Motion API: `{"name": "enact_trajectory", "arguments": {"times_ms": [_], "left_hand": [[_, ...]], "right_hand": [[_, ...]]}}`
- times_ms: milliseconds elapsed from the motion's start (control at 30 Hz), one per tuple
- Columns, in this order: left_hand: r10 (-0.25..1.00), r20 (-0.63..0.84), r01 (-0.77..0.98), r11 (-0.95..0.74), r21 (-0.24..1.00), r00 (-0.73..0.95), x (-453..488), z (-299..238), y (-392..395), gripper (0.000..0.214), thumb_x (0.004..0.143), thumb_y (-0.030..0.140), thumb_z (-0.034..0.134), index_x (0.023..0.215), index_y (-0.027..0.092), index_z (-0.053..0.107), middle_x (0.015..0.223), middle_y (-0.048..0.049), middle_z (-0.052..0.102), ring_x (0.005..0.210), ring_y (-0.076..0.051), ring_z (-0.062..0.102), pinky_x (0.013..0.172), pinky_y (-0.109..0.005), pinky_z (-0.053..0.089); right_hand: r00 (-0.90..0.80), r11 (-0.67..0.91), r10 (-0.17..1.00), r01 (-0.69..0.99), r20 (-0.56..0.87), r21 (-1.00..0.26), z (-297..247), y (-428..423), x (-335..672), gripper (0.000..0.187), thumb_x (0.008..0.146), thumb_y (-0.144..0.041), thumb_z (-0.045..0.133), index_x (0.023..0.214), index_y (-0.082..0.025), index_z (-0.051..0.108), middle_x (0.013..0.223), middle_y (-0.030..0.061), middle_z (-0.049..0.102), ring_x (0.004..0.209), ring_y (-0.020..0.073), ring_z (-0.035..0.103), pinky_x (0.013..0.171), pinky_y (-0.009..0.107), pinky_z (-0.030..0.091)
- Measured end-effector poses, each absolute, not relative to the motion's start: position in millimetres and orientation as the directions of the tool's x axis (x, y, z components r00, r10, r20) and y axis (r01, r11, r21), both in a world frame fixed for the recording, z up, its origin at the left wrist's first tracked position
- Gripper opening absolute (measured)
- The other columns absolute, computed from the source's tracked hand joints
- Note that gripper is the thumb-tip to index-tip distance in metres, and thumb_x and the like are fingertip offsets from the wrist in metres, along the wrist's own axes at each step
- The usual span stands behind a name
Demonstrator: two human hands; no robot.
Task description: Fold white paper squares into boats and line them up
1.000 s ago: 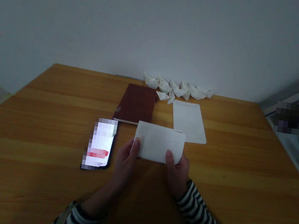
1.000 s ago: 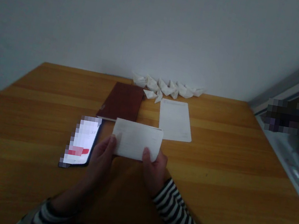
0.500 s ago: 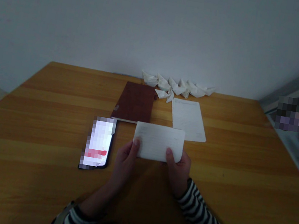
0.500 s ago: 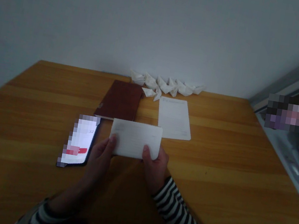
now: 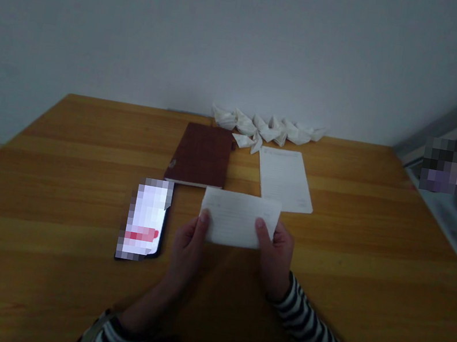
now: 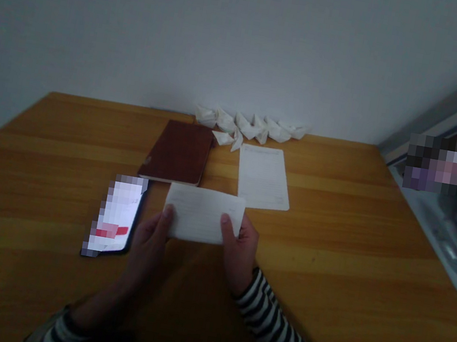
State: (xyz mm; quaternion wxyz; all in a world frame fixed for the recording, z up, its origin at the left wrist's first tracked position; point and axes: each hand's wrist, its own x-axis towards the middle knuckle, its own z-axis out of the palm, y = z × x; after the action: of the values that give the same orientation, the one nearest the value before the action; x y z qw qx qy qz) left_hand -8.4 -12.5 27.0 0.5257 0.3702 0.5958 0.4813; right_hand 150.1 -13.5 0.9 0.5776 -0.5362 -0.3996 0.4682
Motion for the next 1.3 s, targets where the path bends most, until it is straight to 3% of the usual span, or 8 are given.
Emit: {"name": "enact_trajectory", "arguments": {"times_ms": [200, 300, 433, 567, 633, 800, 933, 1300], "left_hand": [[0.95, -0.25, -0.103, 0.235, 0.967, -0.184, -20.0, 28.5, -1.2, 0.04, 0.08, 0.051, 0.072, 0.102, 0.018, 0.068, 0.082, -0.0035, 0.073, 0.069, -0.018, 0.066, 0.063, -0.026, 0.05], [0.953, -0.237, -0.071, 0.228, 0.971, -0.188, -24.7, 25.6, 1.9, 0.037, 0.081, 0.051, 0.071, 0.098, 0.018, 0.07, 0.082, -0.0033, 0.073, 0.07, -0.017, 0.065, 0.062, -0.024, 0.048], [0.956, -0.229, -0.044, 0.225, 0.973, -0.185, -25.6, 21.1, 1.5, 0.04, 0.082, 0.055, 0.068, 0.096, 0.018, 0.072, 0.081, -0.0034, 0.072, 0.07, -0.016, 0.062, 0.059, -0.023, 0.047], [0.953, -0.24, -0.03, 0.239, 0.971, -0.185, -26.3, 20.5, 0.5, 0.04, 0.084, 0.054, 0.066, 0.099, 0.018, 0.072, 0.08, -0.0029, 0.071, 0.069, -0.015, 0.06, 0.059, -0.022, 0.045], [0.956, -0.224, -0.013, 0.226, 0.974, -0.188, -27.3, 21.0, 0.5, 0.037, 0.085, 0.053, 0.065, 0.098, 0.018, 0.072, 0.079, -0.0021, 0.07, 0.068, -0.015, 0.058, 0.059, -0.022, 0.044], [0.959, -0.202, 0.039, 0.214, 0.976, -0.197, -27.9, 25.0, 1.1, 0.034, 0.084, 0.051, 0.067, 0.091, 0.018, 0.073, 0.075, -0.0019, 0.069, 0.065, -0.015, 0.057, 0.057, -0.023, 0.042], [0.96, -0.204, 0.054, 0.218, 0.975, -0.19, -26.6, 27.1, 1.3, 0.037, 0.083, 0.053, 0.067, 0.095, 0.018, 0.073, 0.076, -0.0024, 0.07, 0.069, -0.017, 0.059, 0.059, -0.023, 0.043], [0.952, -0.191, 0.118, 0.223, 0.968, -0.239, -27.3, 19.1, 1.3, 0.038, 0.085, 0.055, 0.063, 0.086, 0.019, 0.074, 0.075, -0.0038, 0.07, 0.068, -0.018, 0.057, 0.057, -0.024, 0.041]], "right_hand": [[0.16, -0.025, 0.987, -0.054, -0.034, -0.998, 4.7, -12.4, 150.5, 0.028, 0.09, -0.044, 0.063, 0.093, -0.019, 0.073, 0.085, 0.0057, 0.075, 0.078, 0.0211, 0.069, 0.068, 0.031, 0.056], [0.15, -0.009, 0.989, -0.033, -0.014, -0.999, 7.4, -11.6, 149.0, 0.025, 0.09, -0.042, 0.063, 0.094, -0.019, 0.071, 0.085, 0.0048, 0.075, 0.077, 0.0202, 0.068, 0.069, 0.031, 0.057], [0.152, 0.009, 0.988, -0.066, -0.001, -0.998, 7.1, -11.2, 146.5, 0.025, 0.09, -0.039, 0.063, 0.106, -0.021, 0.066, 0.102, 0.0067, 0.075, 0.089, 0.0212, 0.07, 0.08, 0.035, 0.058], [0.148, 0.057, 0.988, -0.11, 0.04, -0.992, 4.9, -10.3, 146.7, 0.06, 0.089, -0.034, 0.065, 0.143, -0.025, 0.041, 0.126, 0.0108, 0.068, 0.106, 0.023, 0.068, 0.093, 0.04, 0.057], [0.128, 0.106, 0.987, -0.086, 0.095, -0.991, 5.1, -8.8, 150.2, 0.068, 0.09, -0.031, 0.064, 0.15, -0.027, 0.032, 0.132, 0.0107, 0.065, 0.111, 0.0227, 0.066, 0.098, 0.042, 0.055], [0.11, 0.177, 0.974, 0.194, 0.2, -0.965, 10.1, -2.6, 168.0, 0.035, 0.093, -0.032, 0.06, 0.128, -0.027, 0.063, 0.129, 0.0073, 0.068, 0.108, 0.0227, 0.068, 0.09, 0.039, 0.056], [0.126, 0.201, 0.958, 0.354, 0.259, -0.914, 13.2, 0.9, 179.1, 0.024, 0.095, -0.03, 0.057, 0.112, -0.027, 0.073, 0.112, 0.005, 0.076, 0.097, 0.0213, 0.072, 0.084, 0.037, 0.057], [0.239, 0.066, 0.966, 0.144, 0.099, -0.987, 5.0, 5.5, 179.0, 0.014, 0.085, -0.033, 0.071, 0.093, -0.024, 0.078, 0.092, 0.0052, 0.08, 0.083, 0.0211, 0.075, 0.077, 0.036, 0.06]]}}
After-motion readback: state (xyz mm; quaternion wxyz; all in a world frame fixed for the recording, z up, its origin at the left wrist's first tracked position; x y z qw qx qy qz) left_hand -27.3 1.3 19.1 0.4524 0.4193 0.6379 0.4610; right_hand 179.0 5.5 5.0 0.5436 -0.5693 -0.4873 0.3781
